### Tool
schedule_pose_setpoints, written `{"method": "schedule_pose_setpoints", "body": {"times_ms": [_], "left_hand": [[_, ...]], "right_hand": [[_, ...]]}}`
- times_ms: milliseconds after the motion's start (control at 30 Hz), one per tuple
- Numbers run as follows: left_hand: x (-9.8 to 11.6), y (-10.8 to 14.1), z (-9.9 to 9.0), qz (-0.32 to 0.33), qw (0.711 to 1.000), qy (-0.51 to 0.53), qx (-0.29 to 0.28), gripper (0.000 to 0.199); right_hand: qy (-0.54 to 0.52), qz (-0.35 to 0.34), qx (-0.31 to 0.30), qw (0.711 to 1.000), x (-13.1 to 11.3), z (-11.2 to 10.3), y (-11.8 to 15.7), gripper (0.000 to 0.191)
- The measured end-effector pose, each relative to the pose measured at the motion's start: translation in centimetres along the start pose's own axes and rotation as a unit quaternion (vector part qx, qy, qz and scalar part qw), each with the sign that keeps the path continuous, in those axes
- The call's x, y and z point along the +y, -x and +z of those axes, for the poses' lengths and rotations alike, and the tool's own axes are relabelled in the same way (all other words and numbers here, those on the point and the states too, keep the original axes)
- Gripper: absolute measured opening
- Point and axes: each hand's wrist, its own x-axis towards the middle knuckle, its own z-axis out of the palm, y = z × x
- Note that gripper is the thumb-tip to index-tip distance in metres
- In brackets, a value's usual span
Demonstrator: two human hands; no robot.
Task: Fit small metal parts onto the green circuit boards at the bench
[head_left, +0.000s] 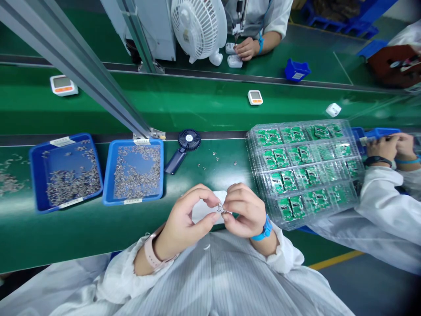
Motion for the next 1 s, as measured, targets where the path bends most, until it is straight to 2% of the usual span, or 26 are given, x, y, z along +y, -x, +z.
{"method": "schedule_pose_setpoints", "body": {"times_ms": [467,800,1000], "left_hand": [[0.0,0.1,0.2,0.112,0.984,-0.131,0.039,0.02],[0.5,-0.7,-0.2,0.177,0.964,-0.198,0.011,0.019],[1.1,-0.9,-0.5,0.197,0.945,-0.26,0.007,0.018]], "right_hand": [[-0.046,0.028,0.011,0.998,0.1,0.2,0.3,0.015],[-0.147,0.086,-0.003,0.985,0.1,0.0,0.7,0.01],[-0.144,0.11,-0.02,0.983,0.0,-0.6,0.4,0.014]]}}
